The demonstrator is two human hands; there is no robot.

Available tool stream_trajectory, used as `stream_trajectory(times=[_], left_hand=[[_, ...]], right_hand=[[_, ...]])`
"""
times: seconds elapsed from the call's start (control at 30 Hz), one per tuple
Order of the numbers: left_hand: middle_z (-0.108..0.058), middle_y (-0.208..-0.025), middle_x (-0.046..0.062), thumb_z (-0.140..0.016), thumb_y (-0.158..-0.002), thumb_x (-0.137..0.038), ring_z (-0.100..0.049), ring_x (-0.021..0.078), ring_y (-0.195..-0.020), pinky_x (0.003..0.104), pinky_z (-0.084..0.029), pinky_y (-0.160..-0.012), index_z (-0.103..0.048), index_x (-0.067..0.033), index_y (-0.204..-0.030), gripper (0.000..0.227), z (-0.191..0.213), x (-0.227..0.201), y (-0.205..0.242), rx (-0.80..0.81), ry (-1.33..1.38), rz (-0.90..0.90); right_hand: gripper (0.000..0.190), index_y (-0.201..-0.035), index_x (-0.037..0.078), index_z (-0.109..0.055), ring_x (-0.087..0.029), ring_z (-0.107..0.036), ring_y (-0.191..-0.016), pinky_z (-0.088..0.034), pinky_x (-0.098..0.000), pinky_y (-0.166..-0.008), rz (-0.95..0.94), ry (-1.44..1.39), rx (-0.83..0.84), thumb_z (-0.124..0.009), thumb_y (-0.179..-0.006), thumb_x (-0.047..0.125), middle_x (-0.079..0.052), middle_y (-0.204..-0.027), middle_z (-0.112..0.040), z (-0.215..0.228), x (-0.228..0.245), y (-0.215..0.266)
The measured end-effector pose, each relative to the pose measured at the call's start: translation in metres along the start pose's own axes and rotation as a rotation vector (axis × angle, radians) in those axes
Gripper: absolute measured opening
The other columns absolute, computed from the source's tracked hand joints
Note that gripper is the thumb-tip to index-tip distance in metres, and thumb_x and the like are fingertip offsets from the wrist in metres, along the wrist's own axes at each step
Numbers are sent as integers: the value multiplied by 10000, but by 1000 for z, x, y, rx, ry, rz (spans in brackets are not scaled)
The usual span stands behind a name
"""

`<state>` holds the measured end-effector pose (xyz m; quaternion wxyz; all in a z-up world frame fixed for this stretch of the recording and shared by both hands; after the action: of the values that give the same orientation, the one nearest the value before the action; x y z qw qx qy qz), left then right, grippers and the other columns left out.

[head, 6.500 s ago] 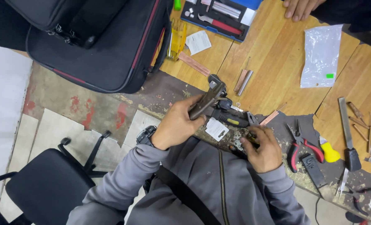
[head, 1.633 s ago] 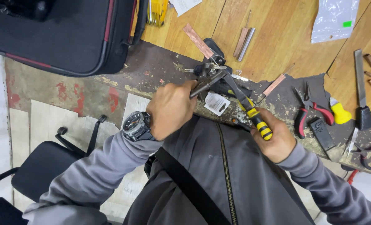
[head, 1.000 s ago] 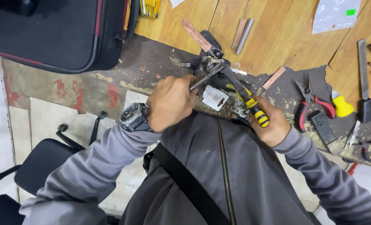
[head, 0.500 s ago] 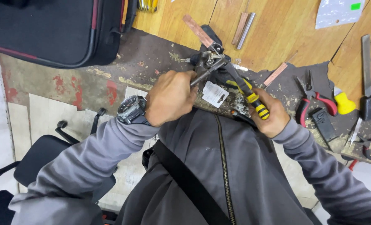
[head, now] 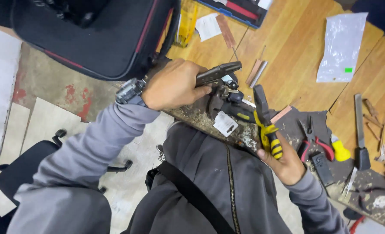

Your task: Refining and shaping thin copper strips using various hand tools like pliers, wire cutters, and a file on a workshop bench.

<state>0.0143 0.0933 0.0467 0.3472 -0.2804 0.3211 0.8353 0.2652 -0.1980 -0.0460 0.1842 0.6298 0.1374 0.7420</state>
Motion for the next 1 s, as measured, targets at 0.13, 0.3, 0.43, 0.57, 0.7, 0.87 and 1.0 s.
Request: stream_trajectory(times=[0.13, 0.3, 0.43, 0.57, 0.7, 0.87, 1.0], left_hand=[[-674, -626, 166, -745, -821, -238, -724, 406, -678, 427, -521, -583, -746, -71, -820, 167, 17, 3, -1, 17, -39, 15], [-709, -728, 155, -771, -892, -268, -664, 374, -655, 495, -480, -598, -749, -79, -863, 192, 30, 0, 4, 92, -146, -69], [-683, -703, 143, -743, -890, -313, -652, 379, -710, 505, -473, -659, -687, -83, -820, 247, 42, -3, 5, 153, -251, -73], [-678, -700, 133, -750, -885, -324, -640, 357, -669, 482, -474, -620, -691, -77, -829, 260, 51, -7, 7, 192, -252, -46], [-674, -693, 102, -770, -885, -330, -626, 311, -613, 447, -477, -606, -712, -80, -833, 262, 52, -8, 9, 206, -257, -46], [-681, -729, 107, -785, -882, -341, -639, 315, -641, 446, -490, -622, -722, -71, -864, 277, 54, -10, 10, 224, -255, -13], [-665, -743, 107, -793, -881, -368, -628, 325, -653, 455, -471, -624, -682, -72, -840, 319, 54, -11, 12, 227, -263, 17]], right_hand=[[376, -1193, -3, -657, -200, -661, -841, -578, -359, -730, -14, -11, -30, -770, -869, 151, -122, -920, -712, 5, -13, 4], [457, -1232, 55, -605, -204, -689, -900, -577, -365, -808, -135, 170, -34, -695, -879, 331, -65, -1016, -728, 6, -26, 11], [473, -1215, 60, -603, -227, -694, -927, -570, -382, -831, -158, 242, -59, -706, -867, 364, -84, -1019, -731, 5, -33, 13], [586, -1299, 32, -526, -229, -667, -970, -559, -370, -859, -217, 235, -59, -716, -848, 354, -103, -1083, -699, 1, -32, 13], [774, -1461, 6, -467, -256, -712, -1127, -563, -382, -998, -259, 240, -47, -705, -829, 384, -119, -1250, -733, -2, -38, 16], [1008, -1571, 4, -298, -351, -528, -1356, -435, -460, -1116, -319, 445, -37, -654, -805, 554, -199, -1508, -506, 1, -59, 18], [1018, -1583, 32, -293, -345, -489, -1407, -415, -445, -1145, -366, 441, -36, -649, -797, 573, -187, -1560, -463, 0, -58, 17]])
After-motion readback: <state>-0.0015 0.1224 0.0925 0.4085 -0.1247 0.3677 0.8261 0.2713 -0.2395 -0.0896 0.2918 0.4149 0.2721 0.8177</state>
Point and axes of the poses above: each hand's wrist, its own y-axis away from the middle knuckle, its own z-axis out of the back of the hand, x = y × z, the point moved 1 cm from there along -y, towards the middle knuckle
